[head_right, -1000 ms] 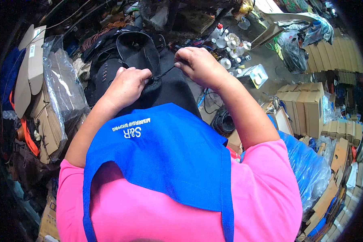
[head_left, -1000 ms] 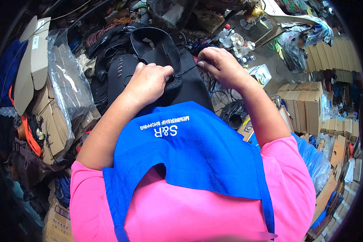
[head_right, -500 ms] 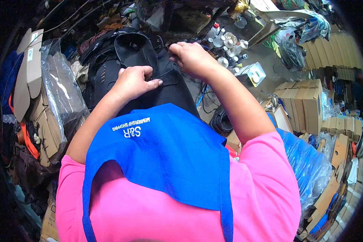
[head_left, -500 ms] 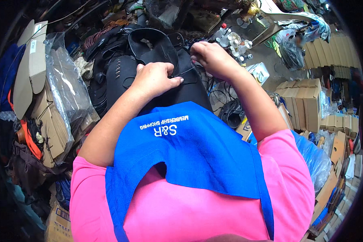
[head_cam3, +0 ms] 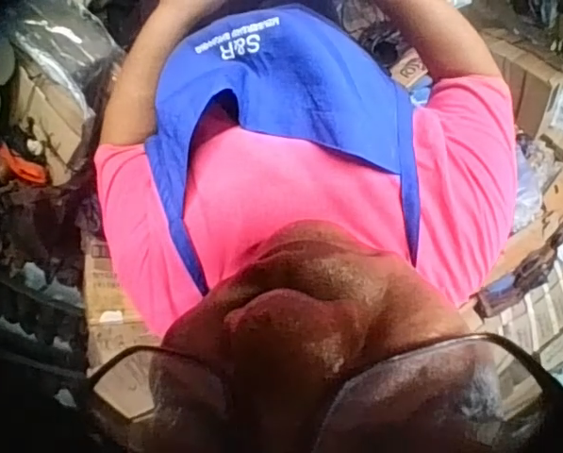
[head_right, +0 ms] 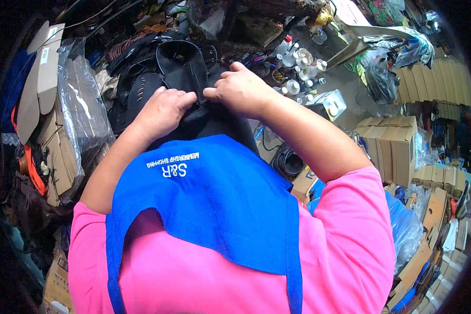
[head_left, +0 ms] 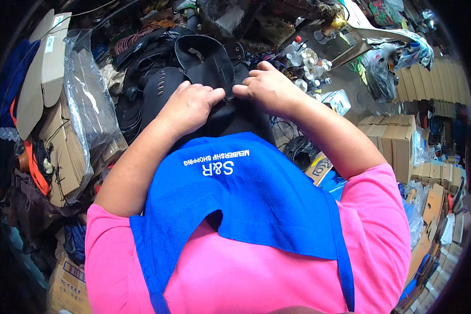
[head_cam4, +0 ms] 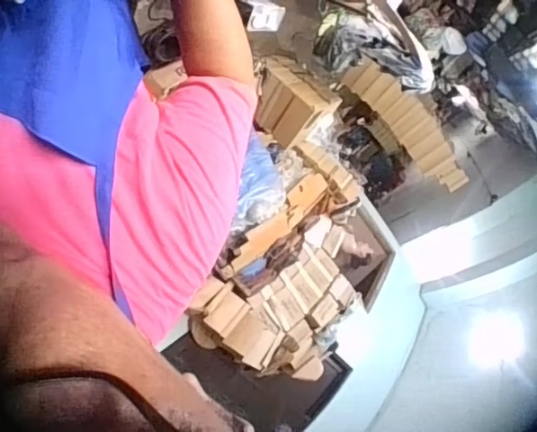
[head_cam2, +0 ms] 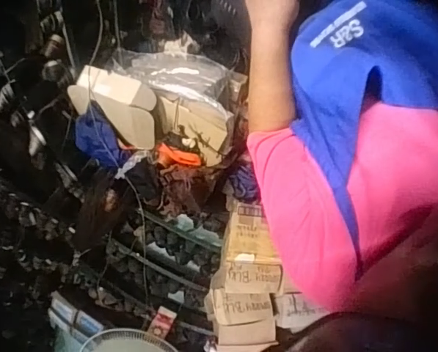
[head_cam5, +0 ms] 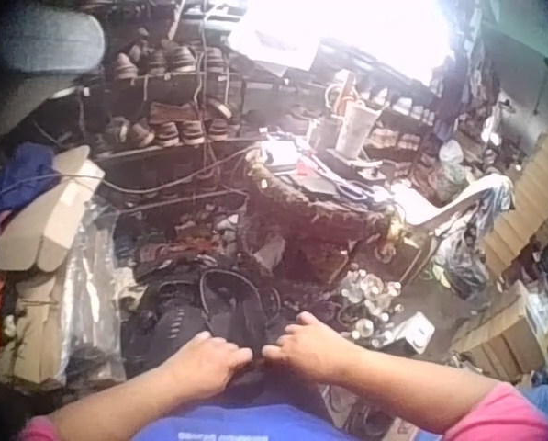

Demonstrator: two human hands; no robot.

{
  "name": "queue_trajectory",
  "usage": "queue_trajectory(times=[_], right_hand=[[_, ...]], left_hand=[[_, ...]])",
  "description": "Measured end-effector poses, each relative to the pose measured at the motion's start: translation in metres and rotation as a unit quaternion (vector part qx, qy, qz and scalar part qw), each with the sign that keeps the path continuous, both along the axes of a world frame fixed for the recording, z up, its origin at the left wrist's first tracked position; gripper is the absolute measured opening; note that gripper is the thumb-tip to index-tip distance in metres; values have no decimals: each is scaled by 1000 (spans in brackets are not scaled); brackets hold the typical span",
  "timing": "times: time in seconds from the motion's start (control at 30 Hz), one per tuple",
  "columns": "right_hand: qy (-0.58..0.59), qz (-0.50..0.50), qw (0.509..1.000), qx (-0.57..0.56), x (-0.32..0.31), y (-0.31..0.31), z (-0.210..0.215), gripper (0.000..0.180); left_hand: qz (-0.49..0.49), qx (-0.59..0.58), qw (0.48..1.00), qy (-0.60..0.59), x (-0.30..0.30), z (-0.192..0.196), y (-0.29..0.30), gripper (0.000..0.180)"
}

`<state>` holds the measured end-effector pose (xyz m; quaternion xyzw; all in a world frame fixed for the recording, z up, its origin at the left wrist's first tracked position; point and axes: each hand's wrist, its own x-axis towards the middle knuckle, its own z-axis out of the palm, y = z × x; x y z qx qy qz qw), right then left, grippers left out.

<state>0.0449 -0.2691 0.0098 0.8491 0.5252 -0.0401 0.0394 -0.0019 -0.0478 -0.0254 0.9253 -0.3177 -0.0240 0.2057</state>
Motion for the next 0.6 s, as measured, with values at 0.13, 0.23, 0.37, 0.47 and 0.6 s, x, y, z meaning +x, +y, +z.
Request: queue_trajectory(times=[0.13, 0.23, 0.37, 0.47, 0.6], right_hand=[[25, -11, 998, 58, 3, -16, -13, 14], [35, -125, 991, 32, 9, -69, -23, 13], [397, -445, 730, 334, 7, -104, -13, 12], [504, -390, 522, 566, 20, -89, -14, 18], [623, -222, 277, 697, 22, -26, -17, 23]], left_hand=[[8, 18, 999, -49, -15, 2, 20, 12], [57, 65, 994, -59, -34, 6, 64, 26], [243, -183, 945, 122, -52, 10, 115, 6], [256, -469, 821, 200, -35, 35, 97, 6], [61, -681, 696, 219, -19, 41, 52, 12]])
